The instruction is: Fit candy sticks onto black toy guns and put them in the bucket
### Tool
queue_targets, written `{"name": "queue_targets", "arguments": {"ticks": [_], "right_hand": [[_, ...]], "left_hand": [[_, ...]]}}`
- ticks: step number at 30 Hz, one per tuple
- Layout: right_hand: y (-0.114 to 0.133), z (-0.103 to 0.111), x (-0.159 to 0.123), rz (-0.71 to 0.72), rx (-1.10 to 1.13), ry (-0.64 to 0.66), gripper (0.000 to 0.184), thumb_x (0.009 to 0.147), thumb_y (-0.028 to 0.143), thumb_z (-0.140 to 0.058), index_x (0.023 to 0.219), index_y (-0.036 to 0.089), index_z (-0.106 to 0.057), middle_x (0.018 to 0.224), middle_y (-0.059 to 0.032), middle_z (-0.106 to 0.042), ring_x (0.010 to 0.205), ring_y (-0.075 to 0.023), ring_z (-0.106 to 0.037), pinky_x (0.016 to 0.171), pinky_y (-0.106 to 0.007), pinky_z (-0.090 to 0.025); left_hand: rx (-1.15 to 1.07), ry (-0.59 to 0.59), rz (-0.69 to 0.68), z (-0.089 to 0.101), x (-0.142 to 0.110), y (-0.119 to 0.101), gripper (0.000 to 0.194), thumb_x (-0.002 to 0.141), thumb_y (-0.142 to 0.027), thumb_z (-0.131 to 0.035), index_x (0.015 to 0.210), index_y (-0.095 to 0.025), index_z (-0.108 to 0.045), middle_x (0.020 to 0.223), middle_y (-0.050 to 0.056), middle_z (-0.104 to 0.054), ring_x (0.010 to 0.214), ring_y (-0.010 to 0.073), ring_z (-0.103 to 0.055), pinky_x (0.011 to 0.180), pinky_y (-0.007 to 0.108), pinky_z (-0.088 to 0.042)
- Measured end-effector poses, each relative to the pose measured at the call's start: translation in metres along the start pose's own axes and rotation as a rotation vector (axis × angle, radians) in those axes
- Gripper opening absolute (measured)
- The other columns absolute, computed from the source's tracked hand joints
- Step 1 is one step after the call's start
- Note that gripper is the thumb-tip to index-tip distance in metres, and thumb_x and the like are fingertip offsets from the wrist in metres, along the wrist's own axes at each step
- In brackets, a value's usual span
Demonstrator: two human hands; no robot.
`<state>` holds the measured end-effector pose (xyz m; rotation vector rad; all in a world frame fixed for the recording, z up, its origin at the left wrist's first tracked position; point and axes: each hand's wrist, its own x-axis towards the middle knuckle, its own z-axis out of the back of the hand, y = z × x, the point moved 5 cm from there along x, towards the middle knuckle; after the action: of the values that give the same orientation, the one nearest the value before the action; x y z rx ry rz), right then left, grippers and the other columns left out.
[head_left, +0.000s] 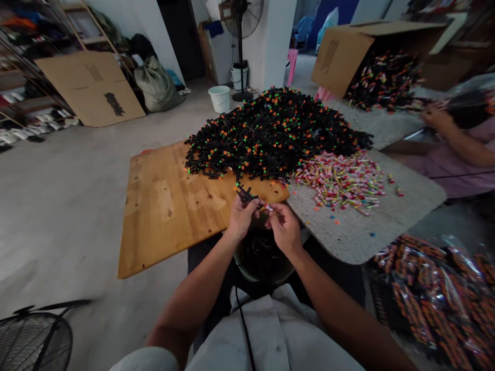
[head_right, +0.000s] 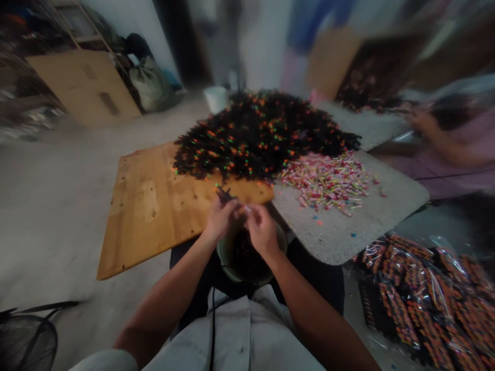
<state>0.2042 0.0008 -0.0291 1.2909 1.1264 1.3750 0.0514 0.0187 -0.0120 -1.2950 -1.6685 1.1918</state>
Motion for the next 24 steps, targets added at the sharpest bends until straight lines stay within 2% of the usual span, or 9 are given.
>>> {"name": "queue_targets", "arguments": {"ticks": [4,11,15,19,24], "right_hand": [[-0.0011,0.0016,-0.0008,0.002,-0.027,0.003,0.028,0.100,0.044,-0.064,0.117,0.022,-0.067,0.101,-0.0068,-0.078,0.066,-0.0165,-0.069,0.063,-0.032,-0.060],[0.0023,0.0034,-0.0033,0.157,-0.219,-0.019,0.024,0.099,0.035,-0.061,0.118,0.022,-0.069,0.105,-0.0093,-0.079,0.075,-0.0198,-0.074,0.071,-0.033,-0.062],[0.0022,0.0045,-0.0019,0.110,-0.167,-0.026,0.026,0.101,0.039,-0.059,0.117,0.022,-0.069,0.102,-0.0071,-0.079,0.066,-0.0169,-0.072,0.067,-0.031,-0.062],[0.0025,0.0069,0.0004,0.089,-0.148,-0.024,0.025,0.100,0.039,-0.060,0.115,0.021,-0.069,0.102,-0.0078,-0.078,0.069,-0.0178,-0.073,0.066,-0.032,-0.062],[0.0024,0.0086,0.0005,0.128,-0.178,0.061,0.025,0.102,0.039,-0.060,0.118,0.023,-0.070,0.104,-0.0071,-0.078,0.070,-0.0177,-0.073,0.071,-0.033,-0.063]], "left_hand": [[-0.018,0.000,0.017,-0.0003,-0.0014,0.0012,0.036,0.075,-0.038,-0.084,0.091,-0.018,-0.058,0.076,0.000,-0.072,0.047,0.0069,-0.052,0.050,0.023,-0.041],[-0.046,0.025,0.053,-0.0013,-0.0026,0.0032,0.030,0.071,-0.035,-0.084,0.084,-0.015,-0.065,0.066,-0.002,-0.066,0.049,0.0076,-0.053,0.051,0.023,-0.042],[-0.035,0.036,0.094,0.0008,-0.0030,0.0062,0.031,0.071,-0.038,-0.085,0.082,-0.014,-0.069,0.068,0.001,-0.068,0.050,0.0087,-0.054,0.052,0.025,-0.044],[-0.058,0.046,0.126,0.0005,-0.0052,0.0080,0.031,0.070,-0.035,-0.086,0.086,-0.014,-0.070,0.071,0.001,-0.070,0.051,0.0090,-0.056,0.052,0.024,-0.044],[-0.071,0.057,0.125,-0.0012,-0.0063,0.0077,0.029,0.071,-0.033,-0.084,0.086,-0.014,-0.069,0.070,0.000,-0.069,0.051,0.0079,-0.054,0.052,0.023,-0.043]]}}
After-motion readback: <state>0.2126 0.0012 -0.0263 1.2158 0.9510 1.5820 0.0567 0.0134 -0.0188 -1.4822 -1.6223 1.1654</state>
